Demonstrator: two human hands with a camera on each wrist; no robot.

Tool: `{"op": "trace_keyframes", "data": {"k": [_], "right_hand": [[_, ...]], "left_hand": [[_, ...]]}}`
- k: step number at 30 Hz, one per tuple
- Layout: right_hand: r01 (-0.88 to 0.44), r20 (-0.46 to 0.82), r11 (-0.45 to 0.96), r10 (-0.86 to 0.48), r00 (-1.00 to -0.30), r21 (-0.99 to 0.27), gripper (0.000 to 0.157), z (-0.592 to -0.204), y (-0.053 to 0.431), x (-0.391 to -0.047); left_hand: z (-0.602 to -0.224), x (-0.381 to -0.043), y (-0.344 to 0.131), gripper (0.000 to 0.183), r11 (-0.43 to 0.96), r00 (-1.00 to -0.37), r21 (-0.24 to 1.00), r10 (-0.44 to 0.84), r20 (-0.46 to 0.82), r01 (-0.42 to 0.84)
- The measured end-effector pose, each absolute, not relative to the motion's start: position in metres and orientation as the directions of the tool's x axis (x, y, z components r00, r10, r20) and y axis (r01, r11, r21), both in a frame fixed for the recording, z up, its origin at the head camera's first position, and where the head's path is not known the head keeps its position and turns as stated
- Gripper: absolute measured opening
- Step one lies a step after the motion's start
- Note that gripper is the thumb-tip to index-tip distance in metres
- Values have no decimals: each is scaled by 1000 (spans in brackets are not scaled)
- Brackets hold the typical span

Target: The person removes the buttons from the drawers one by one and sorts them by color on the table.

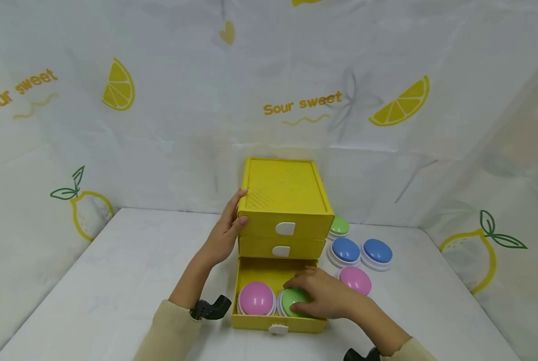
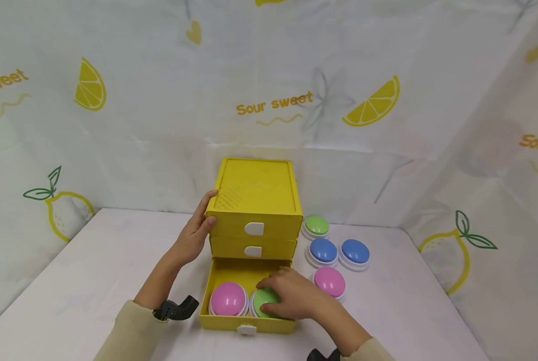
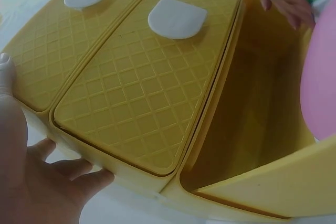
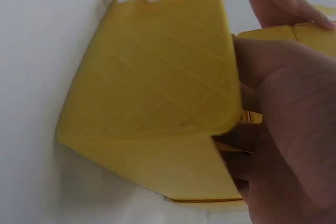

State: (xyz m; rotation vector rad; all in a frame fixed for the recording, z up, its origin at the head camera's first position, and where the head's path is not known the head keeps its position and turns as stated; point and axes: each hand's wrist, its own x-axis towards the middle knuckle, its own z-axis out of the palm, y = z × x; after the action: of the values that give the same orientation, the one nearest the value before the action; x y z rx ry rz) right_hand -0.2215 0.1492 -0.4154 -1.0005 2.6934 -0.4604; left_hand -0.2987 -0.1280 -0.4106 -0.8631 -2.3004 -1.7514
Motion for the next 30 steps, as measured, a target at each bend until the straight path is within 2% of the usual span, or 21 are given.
{"op": "trace_keyframes", "data": {"k": [5, 11, 15, 21, 30], "right_hand": [[-571, -122, 694, -675, -728, -438, 40, -408, 155, -224], [-568, -112, 651, -701, -705, -504, 57, -403, 158, -229], [-519, -121, 637, -690, -714, -570, 54, -406, 160, -230], [-476, 39, 504, -656, -754, -720, 53, -413, 177, -223], [-465, 227, 441, -491, -841, -768, 55, -402, 229, -222]], "left_hand": [[-410, -299, -126, 58, 161, -827, 846, 365, 428, 508], [-410, -298, -127, 58, 171, -835, 849, 357, 420, 500], [-411, -298, -127, 58, 178, -837, 849, 353, 418, 498], [-411, -298, -127, 58, 175, -834, 847, 357, 421, 502], [-409, -297, -127, 58, 166, -829, 846, 361, 426, 507]]}}
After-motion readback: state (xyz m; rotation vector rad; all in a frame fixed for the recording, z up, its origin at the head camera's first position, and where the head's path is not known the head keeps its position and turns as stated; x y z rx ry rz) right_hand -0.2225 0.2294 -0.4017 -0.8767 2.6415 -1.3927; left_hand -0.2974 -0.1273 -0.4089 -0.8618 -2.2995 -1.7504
